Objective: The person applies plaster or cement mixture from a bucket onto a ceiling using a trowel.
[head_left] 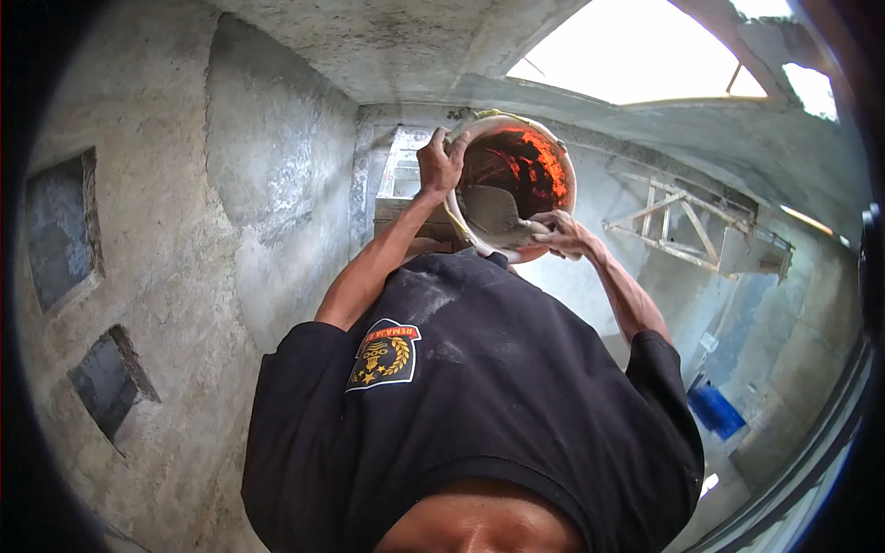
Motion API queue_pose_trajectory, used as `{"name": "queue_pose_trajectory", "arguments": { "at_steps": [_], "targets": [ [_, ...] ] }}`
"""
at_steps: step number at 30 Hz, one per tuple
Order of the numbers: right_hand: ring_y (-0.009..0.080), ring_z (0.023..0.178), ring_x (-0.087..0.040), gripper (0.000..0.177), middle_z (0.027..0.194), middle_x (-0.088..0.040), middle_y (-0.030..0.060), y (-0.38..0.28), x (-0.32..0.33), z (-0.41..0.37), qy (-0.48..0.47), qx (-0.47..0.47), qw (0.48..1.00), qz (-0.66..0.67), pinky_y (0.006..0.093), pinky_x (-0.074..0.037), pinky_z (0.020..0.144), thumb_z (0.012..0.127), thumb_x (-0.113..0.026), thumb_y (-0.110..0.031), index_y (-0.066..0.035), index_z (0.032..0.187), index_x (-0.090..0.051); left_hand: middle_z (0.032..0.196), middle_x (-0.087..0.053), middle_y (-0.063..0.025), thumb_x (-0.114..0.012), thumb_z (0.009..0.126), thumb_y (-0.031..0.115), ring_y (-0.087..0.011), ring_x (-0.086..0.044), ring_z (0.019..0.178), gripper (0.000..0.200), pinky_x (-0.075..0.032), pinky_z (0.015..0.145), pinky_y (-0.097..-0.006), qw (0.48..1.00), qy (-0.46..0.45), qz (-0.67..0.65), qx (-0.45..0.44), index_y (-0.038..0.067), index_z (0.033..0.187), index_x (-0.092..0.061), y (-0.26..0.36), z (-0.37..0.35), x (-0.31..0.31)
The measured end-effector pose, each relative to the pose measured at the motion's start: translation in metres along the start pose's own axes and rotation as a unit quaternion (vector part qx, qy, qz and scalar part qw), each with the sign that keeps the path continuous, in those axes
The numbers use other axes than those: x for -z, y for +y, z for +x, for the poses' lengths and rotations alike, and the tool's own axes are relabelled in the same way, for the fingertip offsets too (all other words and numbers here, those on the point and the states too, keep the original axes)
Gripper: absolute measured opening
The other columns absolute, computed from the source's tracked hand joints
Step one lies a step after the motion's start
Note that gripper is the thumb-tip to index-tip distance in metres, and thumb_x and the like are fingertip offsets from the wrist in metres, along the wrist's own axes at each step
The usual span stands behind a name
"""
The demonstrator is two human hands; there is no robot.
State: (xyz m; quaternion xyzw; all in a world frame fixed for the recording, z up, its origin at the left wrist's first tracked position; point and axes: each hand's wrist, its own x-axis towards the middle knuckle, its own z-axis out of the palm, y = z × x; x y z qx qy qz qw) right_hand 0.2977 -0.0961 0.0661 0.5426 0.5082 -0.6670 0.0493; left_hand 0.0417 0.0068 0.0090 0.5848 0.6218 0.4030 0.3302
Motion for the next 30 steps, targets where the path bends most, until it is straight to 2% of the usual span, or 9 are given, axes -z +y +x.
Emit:
{"name": "queue_pose_trajectory", "arguments": {
  "at_steps": [4,9,11,15,19,23,24,27,30],
  "targets": [
    [0.0090,0.044,-0.050,0.026,0.057,-0.052,0.0005,0.008,0.009,-0.013,0.003,0.003,0.999,0.045,0.0256,-0.040,0.037,0.076,-0.059,-0.029,-0.005,0.085,-0.058,0.072,-0.061,-0.0240,-0.061,0.084,0.041,-0.0408,-0.061,0.071,0.043,-0.048,0.061,-0.0437,0.999,0.023,0.010,0.031,-0.001,0.091,-0.059,-0.008,0.002,-0.015],
    [0.0090,0.044,-0.048,0.031,0.059,-0.049,0.0005,0.017,-0.003,-0.024,0.006,0.002,0.976,0.218,0.0246,-0.039,0.038,0.079,-0.058,-0.036,-0.005,0.082,-0.057,0.091,-0.063,-0.0269,-0.059,0.084,0.043,-0.0404,-0.062,0.087,0.053,-0.049,0.077,-0.0434,0.994,0.031,0.043,0.095,-0.007,0.104,-0.059,-0.029,0.004,-0.023],
    [0.0091,0.045,-0.048,0.030,0.060,-0.050,0.0006,0.022,-0.006,-0.021,0.003,0.054,0.961,0.270,0.0248,-0.039,0.037,0.080,-0.058,-0.035,-0.005,0.081,-0.056,0.089,-0.063,-0.0273,-0.057,0.085,0.043,-0.0416,-0.061,0.087,0.053,-0.049,0.076,-0.0439,0.990,-0.009,0.032,0.140,-0.006,0.102,-0.059,-0.047,0.007,-0.017],
    [0.0111,0.045,-0.050,0.024,0.062,-0.052,0.0026,0.013,-0.009,-0.018,0.048,0.073,0.949,0.302,0.0261,-0.041,0.038,0.076,-0.060,-0.027,-0.004,0.080,-0.055,0.088,-0.062,-0.0266,-0.057,0.086,0.041,-0.0430,-0.059,0.086,0.047,-0.047,0.074,-0.0460,0.987,0.027,0.061,0.147,-0.004,0.099,-0.060,-0.070,-0.001,-0.003],
    [0.0124,0.045,-0.051,0.023,0.062,-0.053,0.0033,0.005,-0.008,-0.010,0.140,0.111,0.939,0.295,0.0265,-0.042,0.039,0.072,-0.059,-0.023,-0.002,0.081,-0.055,0.079,-0.059,-0.0269,-0.056,0.087,0.038,-0.0453,-0.057,0.076,0.040,-0.043,0.066,-0.0497,0.988,0.097,0.085,0.089,-0.002,0.082,-0.059,-0.092,-0.021,-0.001],
    [0.0127,0.047,-0.051,0.034,0.066,-0.054,0.0059,-0.070,0.033,-0.019,0.192,0.306,0.865,0.347,0.0266,-0.043,0.041,0.071,-0.057,-0.026,0.001,0.093,-0.055,0.081,-0.058,-0.0290,-0.055,0.087,0.040,-0.0478,-0.054,0.079,0.044,-0.042,0.068,-0.0509,0.984,0.138,0.079,0.080,-0.004,0.085,-0.059,-0.077,-0.033,0.005],
    [0.0129,0.048,-0.052,0.038,0.069,-0.054,0.0064,-0.084,0.050,-0.019,0.236,0.340,0.858,0.303,0.0261,-0.043,0.041,0.073,-0.055,-0.026,0.001,0.100,-0.053,0.082,-0.059,-0.0287,-0.055,0.087,0.040,-0.0471,-0.055,0.081,0.044,-0.042,0.068,-0.0504,0.988,0.114,0.070,0.078,-0.004,0.086,-0.060,-0.068,-0.034,0.012],
    [0.0142,0.049,-0.052,0.041,0.069,-0.053,0.0069,-0.135,0.106,-0.031,0.323,0.365,0.815,0.312,0.0269,-0.044,0.041,0.076,-0.056,-0.030,0.001,0.102,-0.050,0.082,-0.059,-0.0292,-0.055,0.087,0.041,-0.0465,-0.056,0.081,0.046,-0.043,0.070,-0.0497,0.986,0.125,0.102,0.043,-0.005,0.088,-0.060,-0.077,-0.039,0.010],
    [0.0152,0.051,-0.053,0.040,0.073,-0.054,0.0080,-0.149,0.186,-0.026,0.393,0.448,0.745,0.302,0.0283,-0.045,0.042,0.085,-0.049,-0.029,-0.001,0.114,-0.045,0.082,-0.060,-0.0295,-0.053,0.088,0.044,-0.0470,-0.057,0.081,0.051,-0.045,0.071,-0.0490,0.989,0.059,0.073,0.112,-0.006,0.092,-0.060,-0.066,-0.042,0.020]
  ]
}}
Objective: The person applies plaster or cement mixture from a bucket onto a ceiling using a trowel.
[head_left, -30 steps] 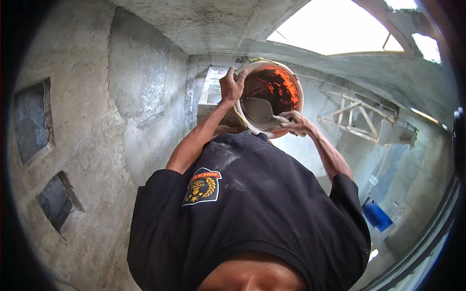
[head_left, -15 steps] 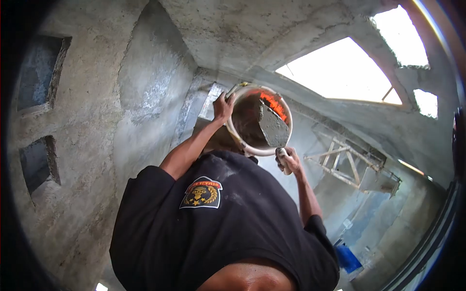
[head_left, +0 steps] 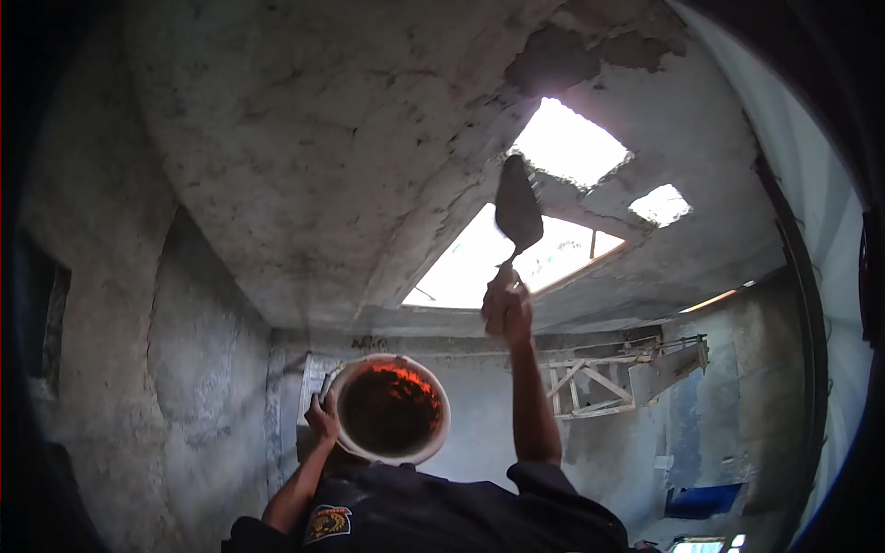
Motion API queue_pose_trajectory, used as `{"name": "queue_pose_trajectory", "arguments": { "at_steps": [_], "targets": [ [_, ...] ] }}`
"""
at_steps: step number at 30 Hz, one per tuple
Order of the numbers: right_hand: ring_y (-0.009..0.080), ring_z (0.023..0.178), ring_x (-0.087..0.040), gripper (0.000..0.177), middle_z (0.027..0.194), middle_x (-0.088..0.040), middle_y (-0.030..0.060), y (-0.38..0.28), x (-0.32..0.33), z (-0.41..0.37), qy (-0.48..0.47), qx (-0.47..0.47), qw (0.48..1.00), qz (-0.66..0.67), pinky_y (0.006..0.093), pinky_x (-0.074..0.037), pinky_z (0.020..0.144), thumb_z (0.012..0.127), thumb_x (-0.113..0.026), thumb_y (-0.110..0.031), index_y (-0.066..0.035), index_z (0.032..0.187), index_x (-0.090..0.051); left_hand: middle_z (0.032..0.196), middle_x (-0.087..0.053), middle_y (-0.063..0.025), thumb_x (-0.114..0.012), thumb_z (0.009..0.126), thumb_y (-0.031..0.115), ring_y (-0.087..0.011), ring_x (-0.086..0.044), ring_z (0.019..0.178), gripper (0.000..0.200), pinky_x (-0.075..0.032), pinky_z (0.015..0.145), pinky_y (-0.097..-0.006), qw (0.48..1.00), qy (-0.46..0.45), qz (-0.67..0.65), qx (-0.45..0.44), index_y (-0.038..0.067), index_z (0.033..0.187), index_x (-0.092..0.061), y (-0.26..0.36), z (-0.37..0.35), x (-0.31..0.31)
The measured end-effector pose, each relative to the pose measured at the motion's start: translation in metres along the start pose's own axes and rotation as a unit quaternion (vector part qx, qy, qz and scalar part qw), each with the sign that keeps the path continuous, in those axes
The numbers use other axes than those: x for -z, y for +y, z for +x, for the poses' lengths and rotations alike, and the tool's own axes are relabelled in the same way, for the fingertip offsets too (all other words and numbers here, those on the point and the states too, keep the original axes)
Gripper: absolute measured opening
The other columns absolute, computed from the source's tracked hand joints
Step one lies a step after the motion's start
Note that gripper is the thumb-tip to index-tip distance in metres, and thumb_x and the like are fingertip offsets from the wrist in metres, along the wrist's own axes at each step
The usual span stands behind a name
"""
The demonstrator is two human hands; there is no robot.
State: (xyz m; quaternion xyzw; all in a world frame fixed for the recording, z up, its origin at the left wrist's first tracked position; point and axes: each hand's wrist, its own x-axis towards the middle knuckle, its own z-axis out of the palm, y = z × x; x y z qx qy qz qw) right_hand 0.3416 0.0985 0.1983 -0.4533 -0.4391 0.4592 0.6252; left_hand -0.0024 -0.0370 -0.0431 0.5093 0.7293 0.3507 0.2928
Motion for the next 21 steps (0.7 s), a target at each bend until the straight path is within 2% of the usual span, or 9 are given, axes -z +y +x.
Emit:
{"name": "queue_pose_trajectory", "arguments": {
  "at_steps": [3,4,6,7,8,14,16,19,21],
  "targets": [
    [0.0130,0.044,-0.050,0.034,0.060,-0.051,0.0036,-0.063,-0.002,0.078,0.107,0.041,0.991,-0.067,0.0255,-0.041,0.037,0.095,-0.039,-0.039,-0.007,0.097,-0.051,0.084,-0.061,-0.0297,-0.052,0.088,0.046,-0.0464,-0.058,0.082,0.056,-0.046,0.073,-0.0480,1.000,-0.003,0.012,0.016,-0.008,0.098,-0.059,-0.013,0.001,-0.006],
    [0.0126,0.040,-0.048,0.032,0.054,-0.047,0.0013,-0.090,-0.003,0.102,0.129,-0.019,0.991,0.044,0.0241,-0.038,0.035,0.095,-0.039,-0.040,-0.011,0.088,-0.052,0.083,-0.061,-0.0292,-0.052,0.088,0.046,-0.0460,-0.059,0.081,0.055,-0.046,0.072,-0.0481,1.000,-0.003,0.006,0.016,-0.007,0.097,-0.059,-0.013,0.001,-0.006],
    [0.0139,0.040,-0.048,0.031,0.052,-0.044,0.0015,-0.132,-0.004,0.144,0.127,0.093,0.988,0.010,0.0251,-0.040,0.036,0.094,-0.039,-0.037,-0.009,0.086,-0.051,0.078,-0.062,-0.0272,-0.052,0.088,0.045,-0.0445,-0.060,0.076,0.050,-0.046,0.067,-0.0485,0.999,-0.019,-0.015,0.033,-0.005,0.091,-0.059,0.004,0.002,0.003],
    [0.0152,0.041,-0.050,0.032,0.055,-0.046,0.0032,-0.140,0.001,0.167,0.176,0.203,0.961,-0.062,0.0262,-0.042,0.038,0.094,-0.040,-0.036,-0.007,0.086,-0.051,0.078,-0.062,-0.0272,-0.052,0.088,0.045,-0.0445,-0.060,0.076,0.050,-0.046,0.067,-0.0485,0.999,-0.019,-0.015,0.027,-0.005,0.091,-0.059,0.005,0.004,0.001],
    [0.0129,0.047,-0.055,0.024,0.072,-0.054,0.0034,-0.161,-0.003,0.178,0.183,0.180,0.964,-0.071,0.0265,-0.047,0.041,0.095,-0.046,-0.028,-0.007,0.100,-0.053,0.077,-0.062,-0.0263,-0.052,0.088,0.044,-0.0441,-0.060,0.075,0.049,-0.045,0.065,-0.0486,1.000,-0.007,-0.008,0.020,-0.004,0.088,-0.059,0.003,0.004,-0.001],
    [0.0191,0.062,-0.060,0.037,0.085,-0.058,0.0113,-0.213,-0.017,0.253,0.250,0.324,0.890,-0.202,0.0308,-0.047,0.047,0.082,-0.063,-0.033,-0.003,0.102,-0.053,0.077,-0.060,-0.0271,-0.053,0.087,0.043,-0.0448,-0.059,0.075,0.046,-0.044,0.063,-0.0497,1.000,-0.011,-0.017,0.018,-0.002,0.086,-0.058,-0.001,0.007,-0.003],
    [0.0290,0.085,-0.061,0.035,0.104,-0.055,0.0187,-0.206,-0.004,0.281,0.346,0.452,0.536,-0.623,0.0389,-0.050,0.059,0.073,-0.066,-0.022,-0.002,0.100,-0.053,0.077,-0.061,-0.0266,-0.053,0.087,0.043,-0.0443,-0.059,0.073,0.045,-0.044,0.063,-0.0496,1.000,-0.005,-0.009,0.030,-0.002,0.084,-0.057,-0.003,0.008,-0.006],
    [0.0358,0.098,-0.056,0.035,0.116,-0.048,0.0232,-0.201,0.000,0.305,0.319,0.482,0.440,-0.687,0.0423,-0.051,0.067,0.068,-0.064,-0.018,-0.002,0.097,-0.053,0.077,-0.061,-0.0263,-0.053,0.087,0.043,-0.0440,-0.059,0.072,0.045,-0.044,0.064,-0.0497,1.000,0.015,-0.003,0.019,-0.001,0.082,-0.057,0.001,0.008,-0.006],
    [0.0327,0.090,-0.059,0.035,0.114,-0.050,0.0233,-0.197,-0.007,0.321,0.353,0.416,0.454,-0.705,0.0385,-0.051,0.066,0.074,-0.061,-0.022,-0.002,0.103,-0.055,0.076,-0.061,-0.0260,-0.054,0.087,0.043,-0.0440,-0.059,0.073,0.045,-0.044,0.064,-0.0499,1.000,0.011,-0.001,0.017,-0.002,0.082,-0.057,-0.005,0.010,-0.009]
  ]
}}
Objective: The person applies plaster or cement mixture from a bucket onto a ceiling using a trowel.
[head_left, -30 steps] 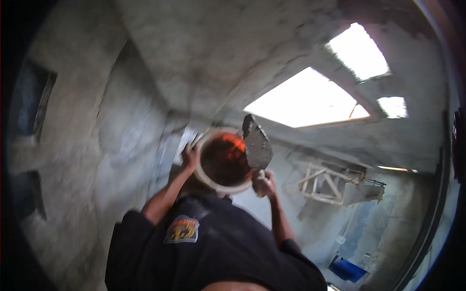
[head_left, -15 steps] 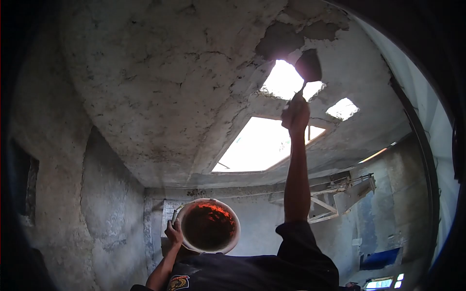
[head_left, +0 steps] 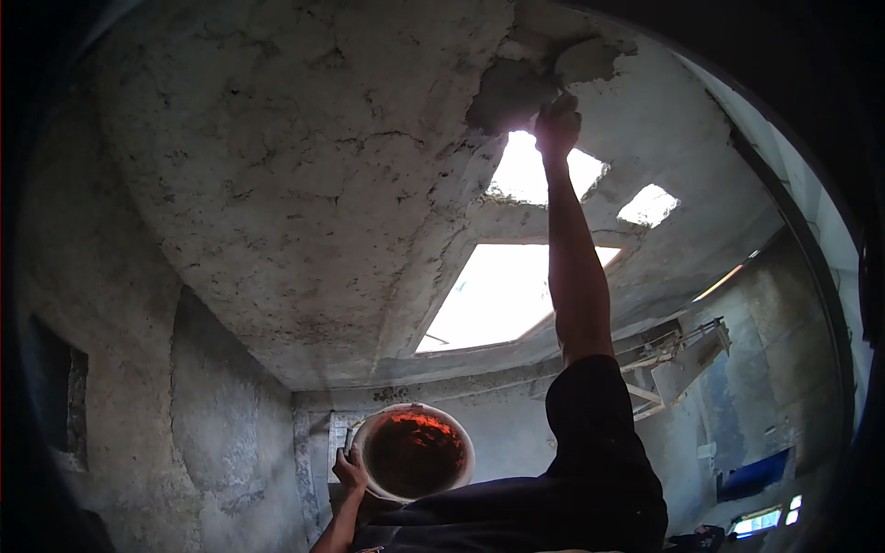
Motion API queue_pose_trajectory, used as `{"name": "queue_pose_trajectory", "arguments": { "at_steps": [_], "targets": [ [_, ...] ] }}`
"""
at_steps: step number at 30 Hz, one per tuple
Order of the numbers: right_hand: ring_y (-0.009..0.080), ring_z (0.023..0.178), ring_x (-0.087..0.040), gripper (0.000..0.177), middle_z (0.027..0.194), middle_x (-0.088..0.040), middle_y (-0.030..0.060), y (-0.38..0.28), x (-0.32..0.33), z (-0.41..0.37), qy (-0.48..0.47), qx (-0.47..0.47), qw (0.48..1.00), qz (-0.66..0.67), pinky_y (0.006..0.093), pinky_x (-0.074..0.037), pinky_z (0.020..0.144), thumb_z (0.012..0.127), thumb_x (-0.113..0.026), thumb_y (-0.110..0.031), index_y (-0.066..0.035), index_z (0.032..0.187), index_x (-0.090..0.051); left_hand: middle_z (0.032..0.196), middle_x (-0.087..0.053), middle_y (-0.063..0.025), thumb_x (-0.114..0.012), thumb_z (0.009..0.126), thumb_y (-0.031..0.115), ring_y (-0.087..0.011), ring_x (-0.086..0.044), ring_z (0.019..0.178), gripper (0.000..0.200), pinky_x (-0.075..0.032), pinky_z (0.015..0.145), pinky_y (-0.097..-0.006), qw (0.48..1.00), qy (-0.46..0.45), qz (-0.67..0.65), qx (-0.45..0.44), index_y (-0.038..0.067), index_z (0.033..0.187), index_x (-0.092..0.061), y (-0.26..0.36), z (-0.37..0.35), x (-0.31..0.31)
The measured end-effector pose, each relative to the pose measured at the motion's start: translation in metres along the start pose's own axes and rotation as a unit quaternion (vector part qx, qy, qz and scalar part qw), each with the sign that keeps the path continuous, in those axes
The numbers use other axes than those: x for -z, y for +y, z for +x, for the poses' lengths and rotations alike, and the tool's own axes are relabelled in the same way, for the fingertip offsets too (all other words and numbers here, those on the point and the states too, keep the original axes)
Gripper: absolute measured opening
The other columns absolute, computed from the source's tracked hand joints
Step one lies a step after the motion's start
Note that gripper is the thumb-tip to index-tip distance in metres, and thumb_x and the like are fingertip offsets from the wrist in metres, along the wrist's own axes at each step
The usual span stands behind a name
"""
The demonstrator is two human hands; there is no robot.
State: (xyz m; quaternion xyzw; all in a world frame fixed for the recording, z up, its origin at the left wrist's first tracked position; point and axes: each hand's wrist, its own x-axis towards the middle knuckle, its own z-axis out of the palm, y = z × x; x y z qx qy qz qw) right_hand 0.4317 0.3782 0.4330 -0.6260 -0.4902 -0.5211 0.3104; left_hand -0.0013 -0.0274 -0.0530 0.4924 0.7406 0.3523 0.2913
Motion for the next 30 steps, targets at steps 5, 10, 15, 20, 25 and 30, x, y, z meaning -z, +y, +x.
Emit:
{"name": "queue_pose_trajectory", "arguments": {
  "at_steps": [5,10,15,20,25,30],
  "targets": [
    [0.0395,0.092,-0.059,0.057,0.113,-0.049,0.0279,-0.037,0.009,0.014,-0.108,-0.243,0.955,0.129,0.0449,-0.050,0.078,0.082,-0.053,-0.028,0.003,0.127,-0.036,0.073,-0.061,-0.0248,-0.055,0.086,0.041,-0.0426,-0.060,0.072,0.044,-0.045,0.063,-0.0485,1.000,0.003,0.005,-0.001,-0.002,0.082,-0.057,-0.007,0.004,-0.006],
    [0.0437,0.093,-0.060,0.063,0.113,-0.049,0.0346,-0.035,-0.009,0.007,-0.062,-0.186,0.977,0.086,0.0464,-0.051,0.079,0.082,-0.051,-0.028,0.007,0.130,-0.030,0.071,-0.061,-0.0243,-0.055,0.087,0.039,-0.0427,-0.060,0.069,0.042,-0.045,0.061,-0.0480,1.000,-0.021,-0.003,0.012,-0.002,0.078,-0.054,0.002,0.005,-0.002],
    [0.0434,0.088,-0.060,0.060,0.113,-0.049,0.0354,-0.020,-0.047,-0.020,-0.045,-0.087,0.992,0.080,0.0454,-0.053,0.072,0.082,-0.052,-0.021,0.011,0.128,-0.030,0.070,-0.061,-0.0238,-0.055,0.087,0.038,-0.0423,-0.060,0.069,0.040,-0.045,0.061,-0.0477,1.000,-0.001,0.002,-0.003,-0.001,0.078,-0.055,0.004,0.007,-0.003],
    [0.0435,0.086,-0.059,0.058,0.116,-0.047,0.0330,-0.044,0.010,-0.032,-0.115,-0.118,0.978,0.130,0.0460,-0.053,0.069,0.082,-0.053,-0.017,0.012,0.127,-0.030,0.077,-0.062,-0.0243,-0.056,0.087,0.039,-0.0418,-0.060,0.074,0.041,-0.045,0.065,-0.0475,0.999,-0.029,0.007,0.025,-0.002,0.084,-0.058,0.005,0.009,-0.001],
    [0.0422,0.086,-0.057,0.067,0.120,-0.043,0.0309,-0.063,0.054,-0.061,-0.206,-0.169,0.937,0.225,0.0458,-0.052,0.070,0.078,-0.058,-0.018,0.002,0.135,-0.027,0.074,-0.062,-0.0234,-0.057,0.086,0.038,-0.0415,-0.060,0.072,0.040,-0.045,0.063,-0.0469,0.999,-0.024,-0.006,0.023,-0.002,0.082,-0.057,0.002,0.007,-0.004],
    [0.0358,0.077,-0.060,0.056,0.111,-0.051,0.0184,-0.038,0.046,-0.086,-0.081,-0.030,0.978,0.191,0.0439,-0.050,0.071,0.079,-0.054,-0.011,-0.010,0.133,-0.037,0.076,-0.063,-0.0247,-0.054,0.088,0.039,-0.0409,-0.062,0.072,0.043,-0.047,0.064,-0.0462,0.999,-0.029,0.013,0.005,-0.004,0.087,-0.059,-0.001,0.008,-0.003]
  ]
}}
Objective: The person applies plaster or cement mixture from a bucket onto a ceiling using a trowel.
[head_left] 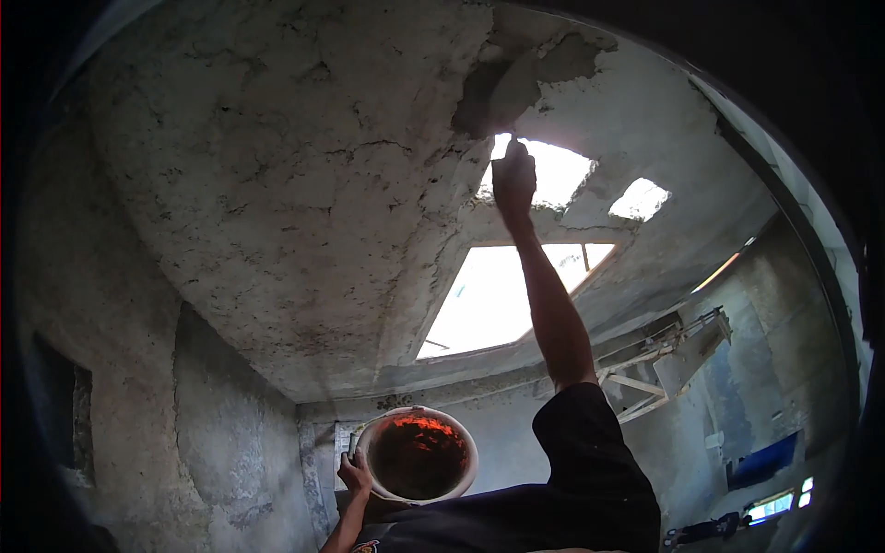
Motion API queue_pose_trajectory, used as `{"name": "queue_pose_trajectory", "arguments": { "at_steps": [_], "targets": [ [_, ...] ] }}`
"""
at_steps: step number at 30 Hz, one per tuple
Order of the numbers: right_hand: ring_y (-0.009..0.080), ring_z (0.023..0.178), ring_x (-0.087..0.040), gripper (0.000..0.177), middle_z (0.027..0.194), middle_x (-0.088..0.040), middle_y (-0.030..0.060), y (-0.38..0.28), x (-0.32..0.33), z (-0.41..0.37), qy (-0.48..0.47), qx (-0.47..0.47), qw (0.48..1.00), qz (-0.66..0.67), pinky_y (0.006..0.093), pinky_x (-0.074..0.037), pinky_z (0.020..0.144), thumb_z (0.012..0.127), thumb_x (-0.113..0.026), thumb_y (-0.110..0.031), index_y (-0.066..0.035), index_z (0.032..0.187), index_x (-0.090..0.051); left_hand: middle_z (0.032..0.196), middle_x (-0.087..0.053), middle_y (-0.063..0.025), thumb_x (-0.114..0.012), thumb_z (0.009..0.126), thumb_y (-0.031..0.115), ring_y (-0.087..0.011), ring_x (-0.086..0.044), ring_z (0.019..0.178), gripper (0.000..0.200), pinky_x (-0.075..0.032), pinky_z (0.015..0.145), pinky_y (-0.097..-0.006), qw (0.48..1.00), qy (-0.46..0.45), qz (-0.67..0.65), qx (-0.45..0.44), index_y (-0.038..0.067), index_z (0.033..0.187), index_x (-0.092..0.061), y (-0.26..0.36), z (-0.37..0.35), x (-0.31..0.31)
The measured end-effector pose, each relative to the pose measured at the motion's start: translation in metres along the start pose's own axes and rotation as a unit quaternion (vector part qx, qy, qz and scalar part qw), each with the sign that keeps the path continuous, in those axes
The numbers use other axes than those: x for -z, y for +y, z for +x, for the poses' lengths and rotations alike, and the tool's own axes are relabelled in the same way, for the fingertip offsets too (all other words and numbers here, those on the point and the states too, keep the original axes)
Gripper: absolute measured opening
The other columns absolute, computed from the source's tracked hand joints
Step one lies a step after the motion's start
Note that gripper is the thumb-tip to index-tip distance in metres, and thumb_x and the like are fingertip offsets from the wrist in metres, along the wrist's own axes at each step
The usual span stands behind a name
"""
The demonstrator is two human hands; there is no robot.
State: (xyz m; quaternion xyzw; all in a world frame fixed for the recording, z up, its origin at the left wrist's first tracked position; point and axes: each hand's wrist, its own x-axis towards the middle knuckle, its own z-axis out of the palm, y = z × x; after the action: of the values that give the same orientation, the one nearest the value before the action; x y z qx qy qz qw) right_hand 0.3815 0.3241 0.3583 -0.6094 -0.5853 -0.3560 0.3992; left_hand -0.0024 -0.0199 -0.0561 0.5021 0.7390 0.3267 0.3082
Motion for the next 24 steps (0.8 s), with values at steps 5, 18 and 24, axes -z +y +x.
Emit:
{"name": "queue_pose_trajectory", "arguments": {
  "at_steps": [5,18,24],
  "targets": [
    [0.0387,0.086,-0.052,0.045,0.116,-0.048,0.0198,0.065,0.006,0.062,0.129,0.010,0.986,-0.109,0.0471,-0.047,0.073,0.084,-0.049,-0.023,-0.002,0.123,-0.041,0.076,-0.063,-0.0242,-0.055,0.087,0.038,-0.0404,-0.062,0.072,0.043,-0.048,0.064,-0.0458,1.000,0.005,-0.006,0.012,-0.004,0.086,-0.058,0.003,-0.001,0.000],
    [0.0479,0.081,-0.060,0.049,0.094,-0.060,0.0273,0.111,-0.001,0.072,-0.059,-0.237,0.969,0.025,0.0539,-0.049,0.073,0.086,-0.047,-0.036,-0.008,0.123,-0.031,0.080,-0.062,-0.0256,-0.055,0.087,0.042,-0.0427,-0.060,0.077,0.046,-0.045,0.067,-0.0480,1.000,0.022,0.017,0.013,-0.004,0.088,-0.058,-0.006,0.008,-0.012],
    [0.0431,0.083,-0.061,0.041,0.110,-0.047,0.0236,0.134,-0.018,0.012,-0.078,-0.182,0.980,-0.026,0.0489,-0.053,0.069,0.090,-0.043,-0.025,-0.007,0.125,-0.034,0.082,-0.061,-0.0263,-0.054,0.087,0.041,-0.0428,-0.059,0.077,0.046,-0.045,0.068,-0.0479,1.000,-0.004,0.016,0.018,-0.005,0.090,-0.058,-0.012,0.011,-0.014]
  ]
}}
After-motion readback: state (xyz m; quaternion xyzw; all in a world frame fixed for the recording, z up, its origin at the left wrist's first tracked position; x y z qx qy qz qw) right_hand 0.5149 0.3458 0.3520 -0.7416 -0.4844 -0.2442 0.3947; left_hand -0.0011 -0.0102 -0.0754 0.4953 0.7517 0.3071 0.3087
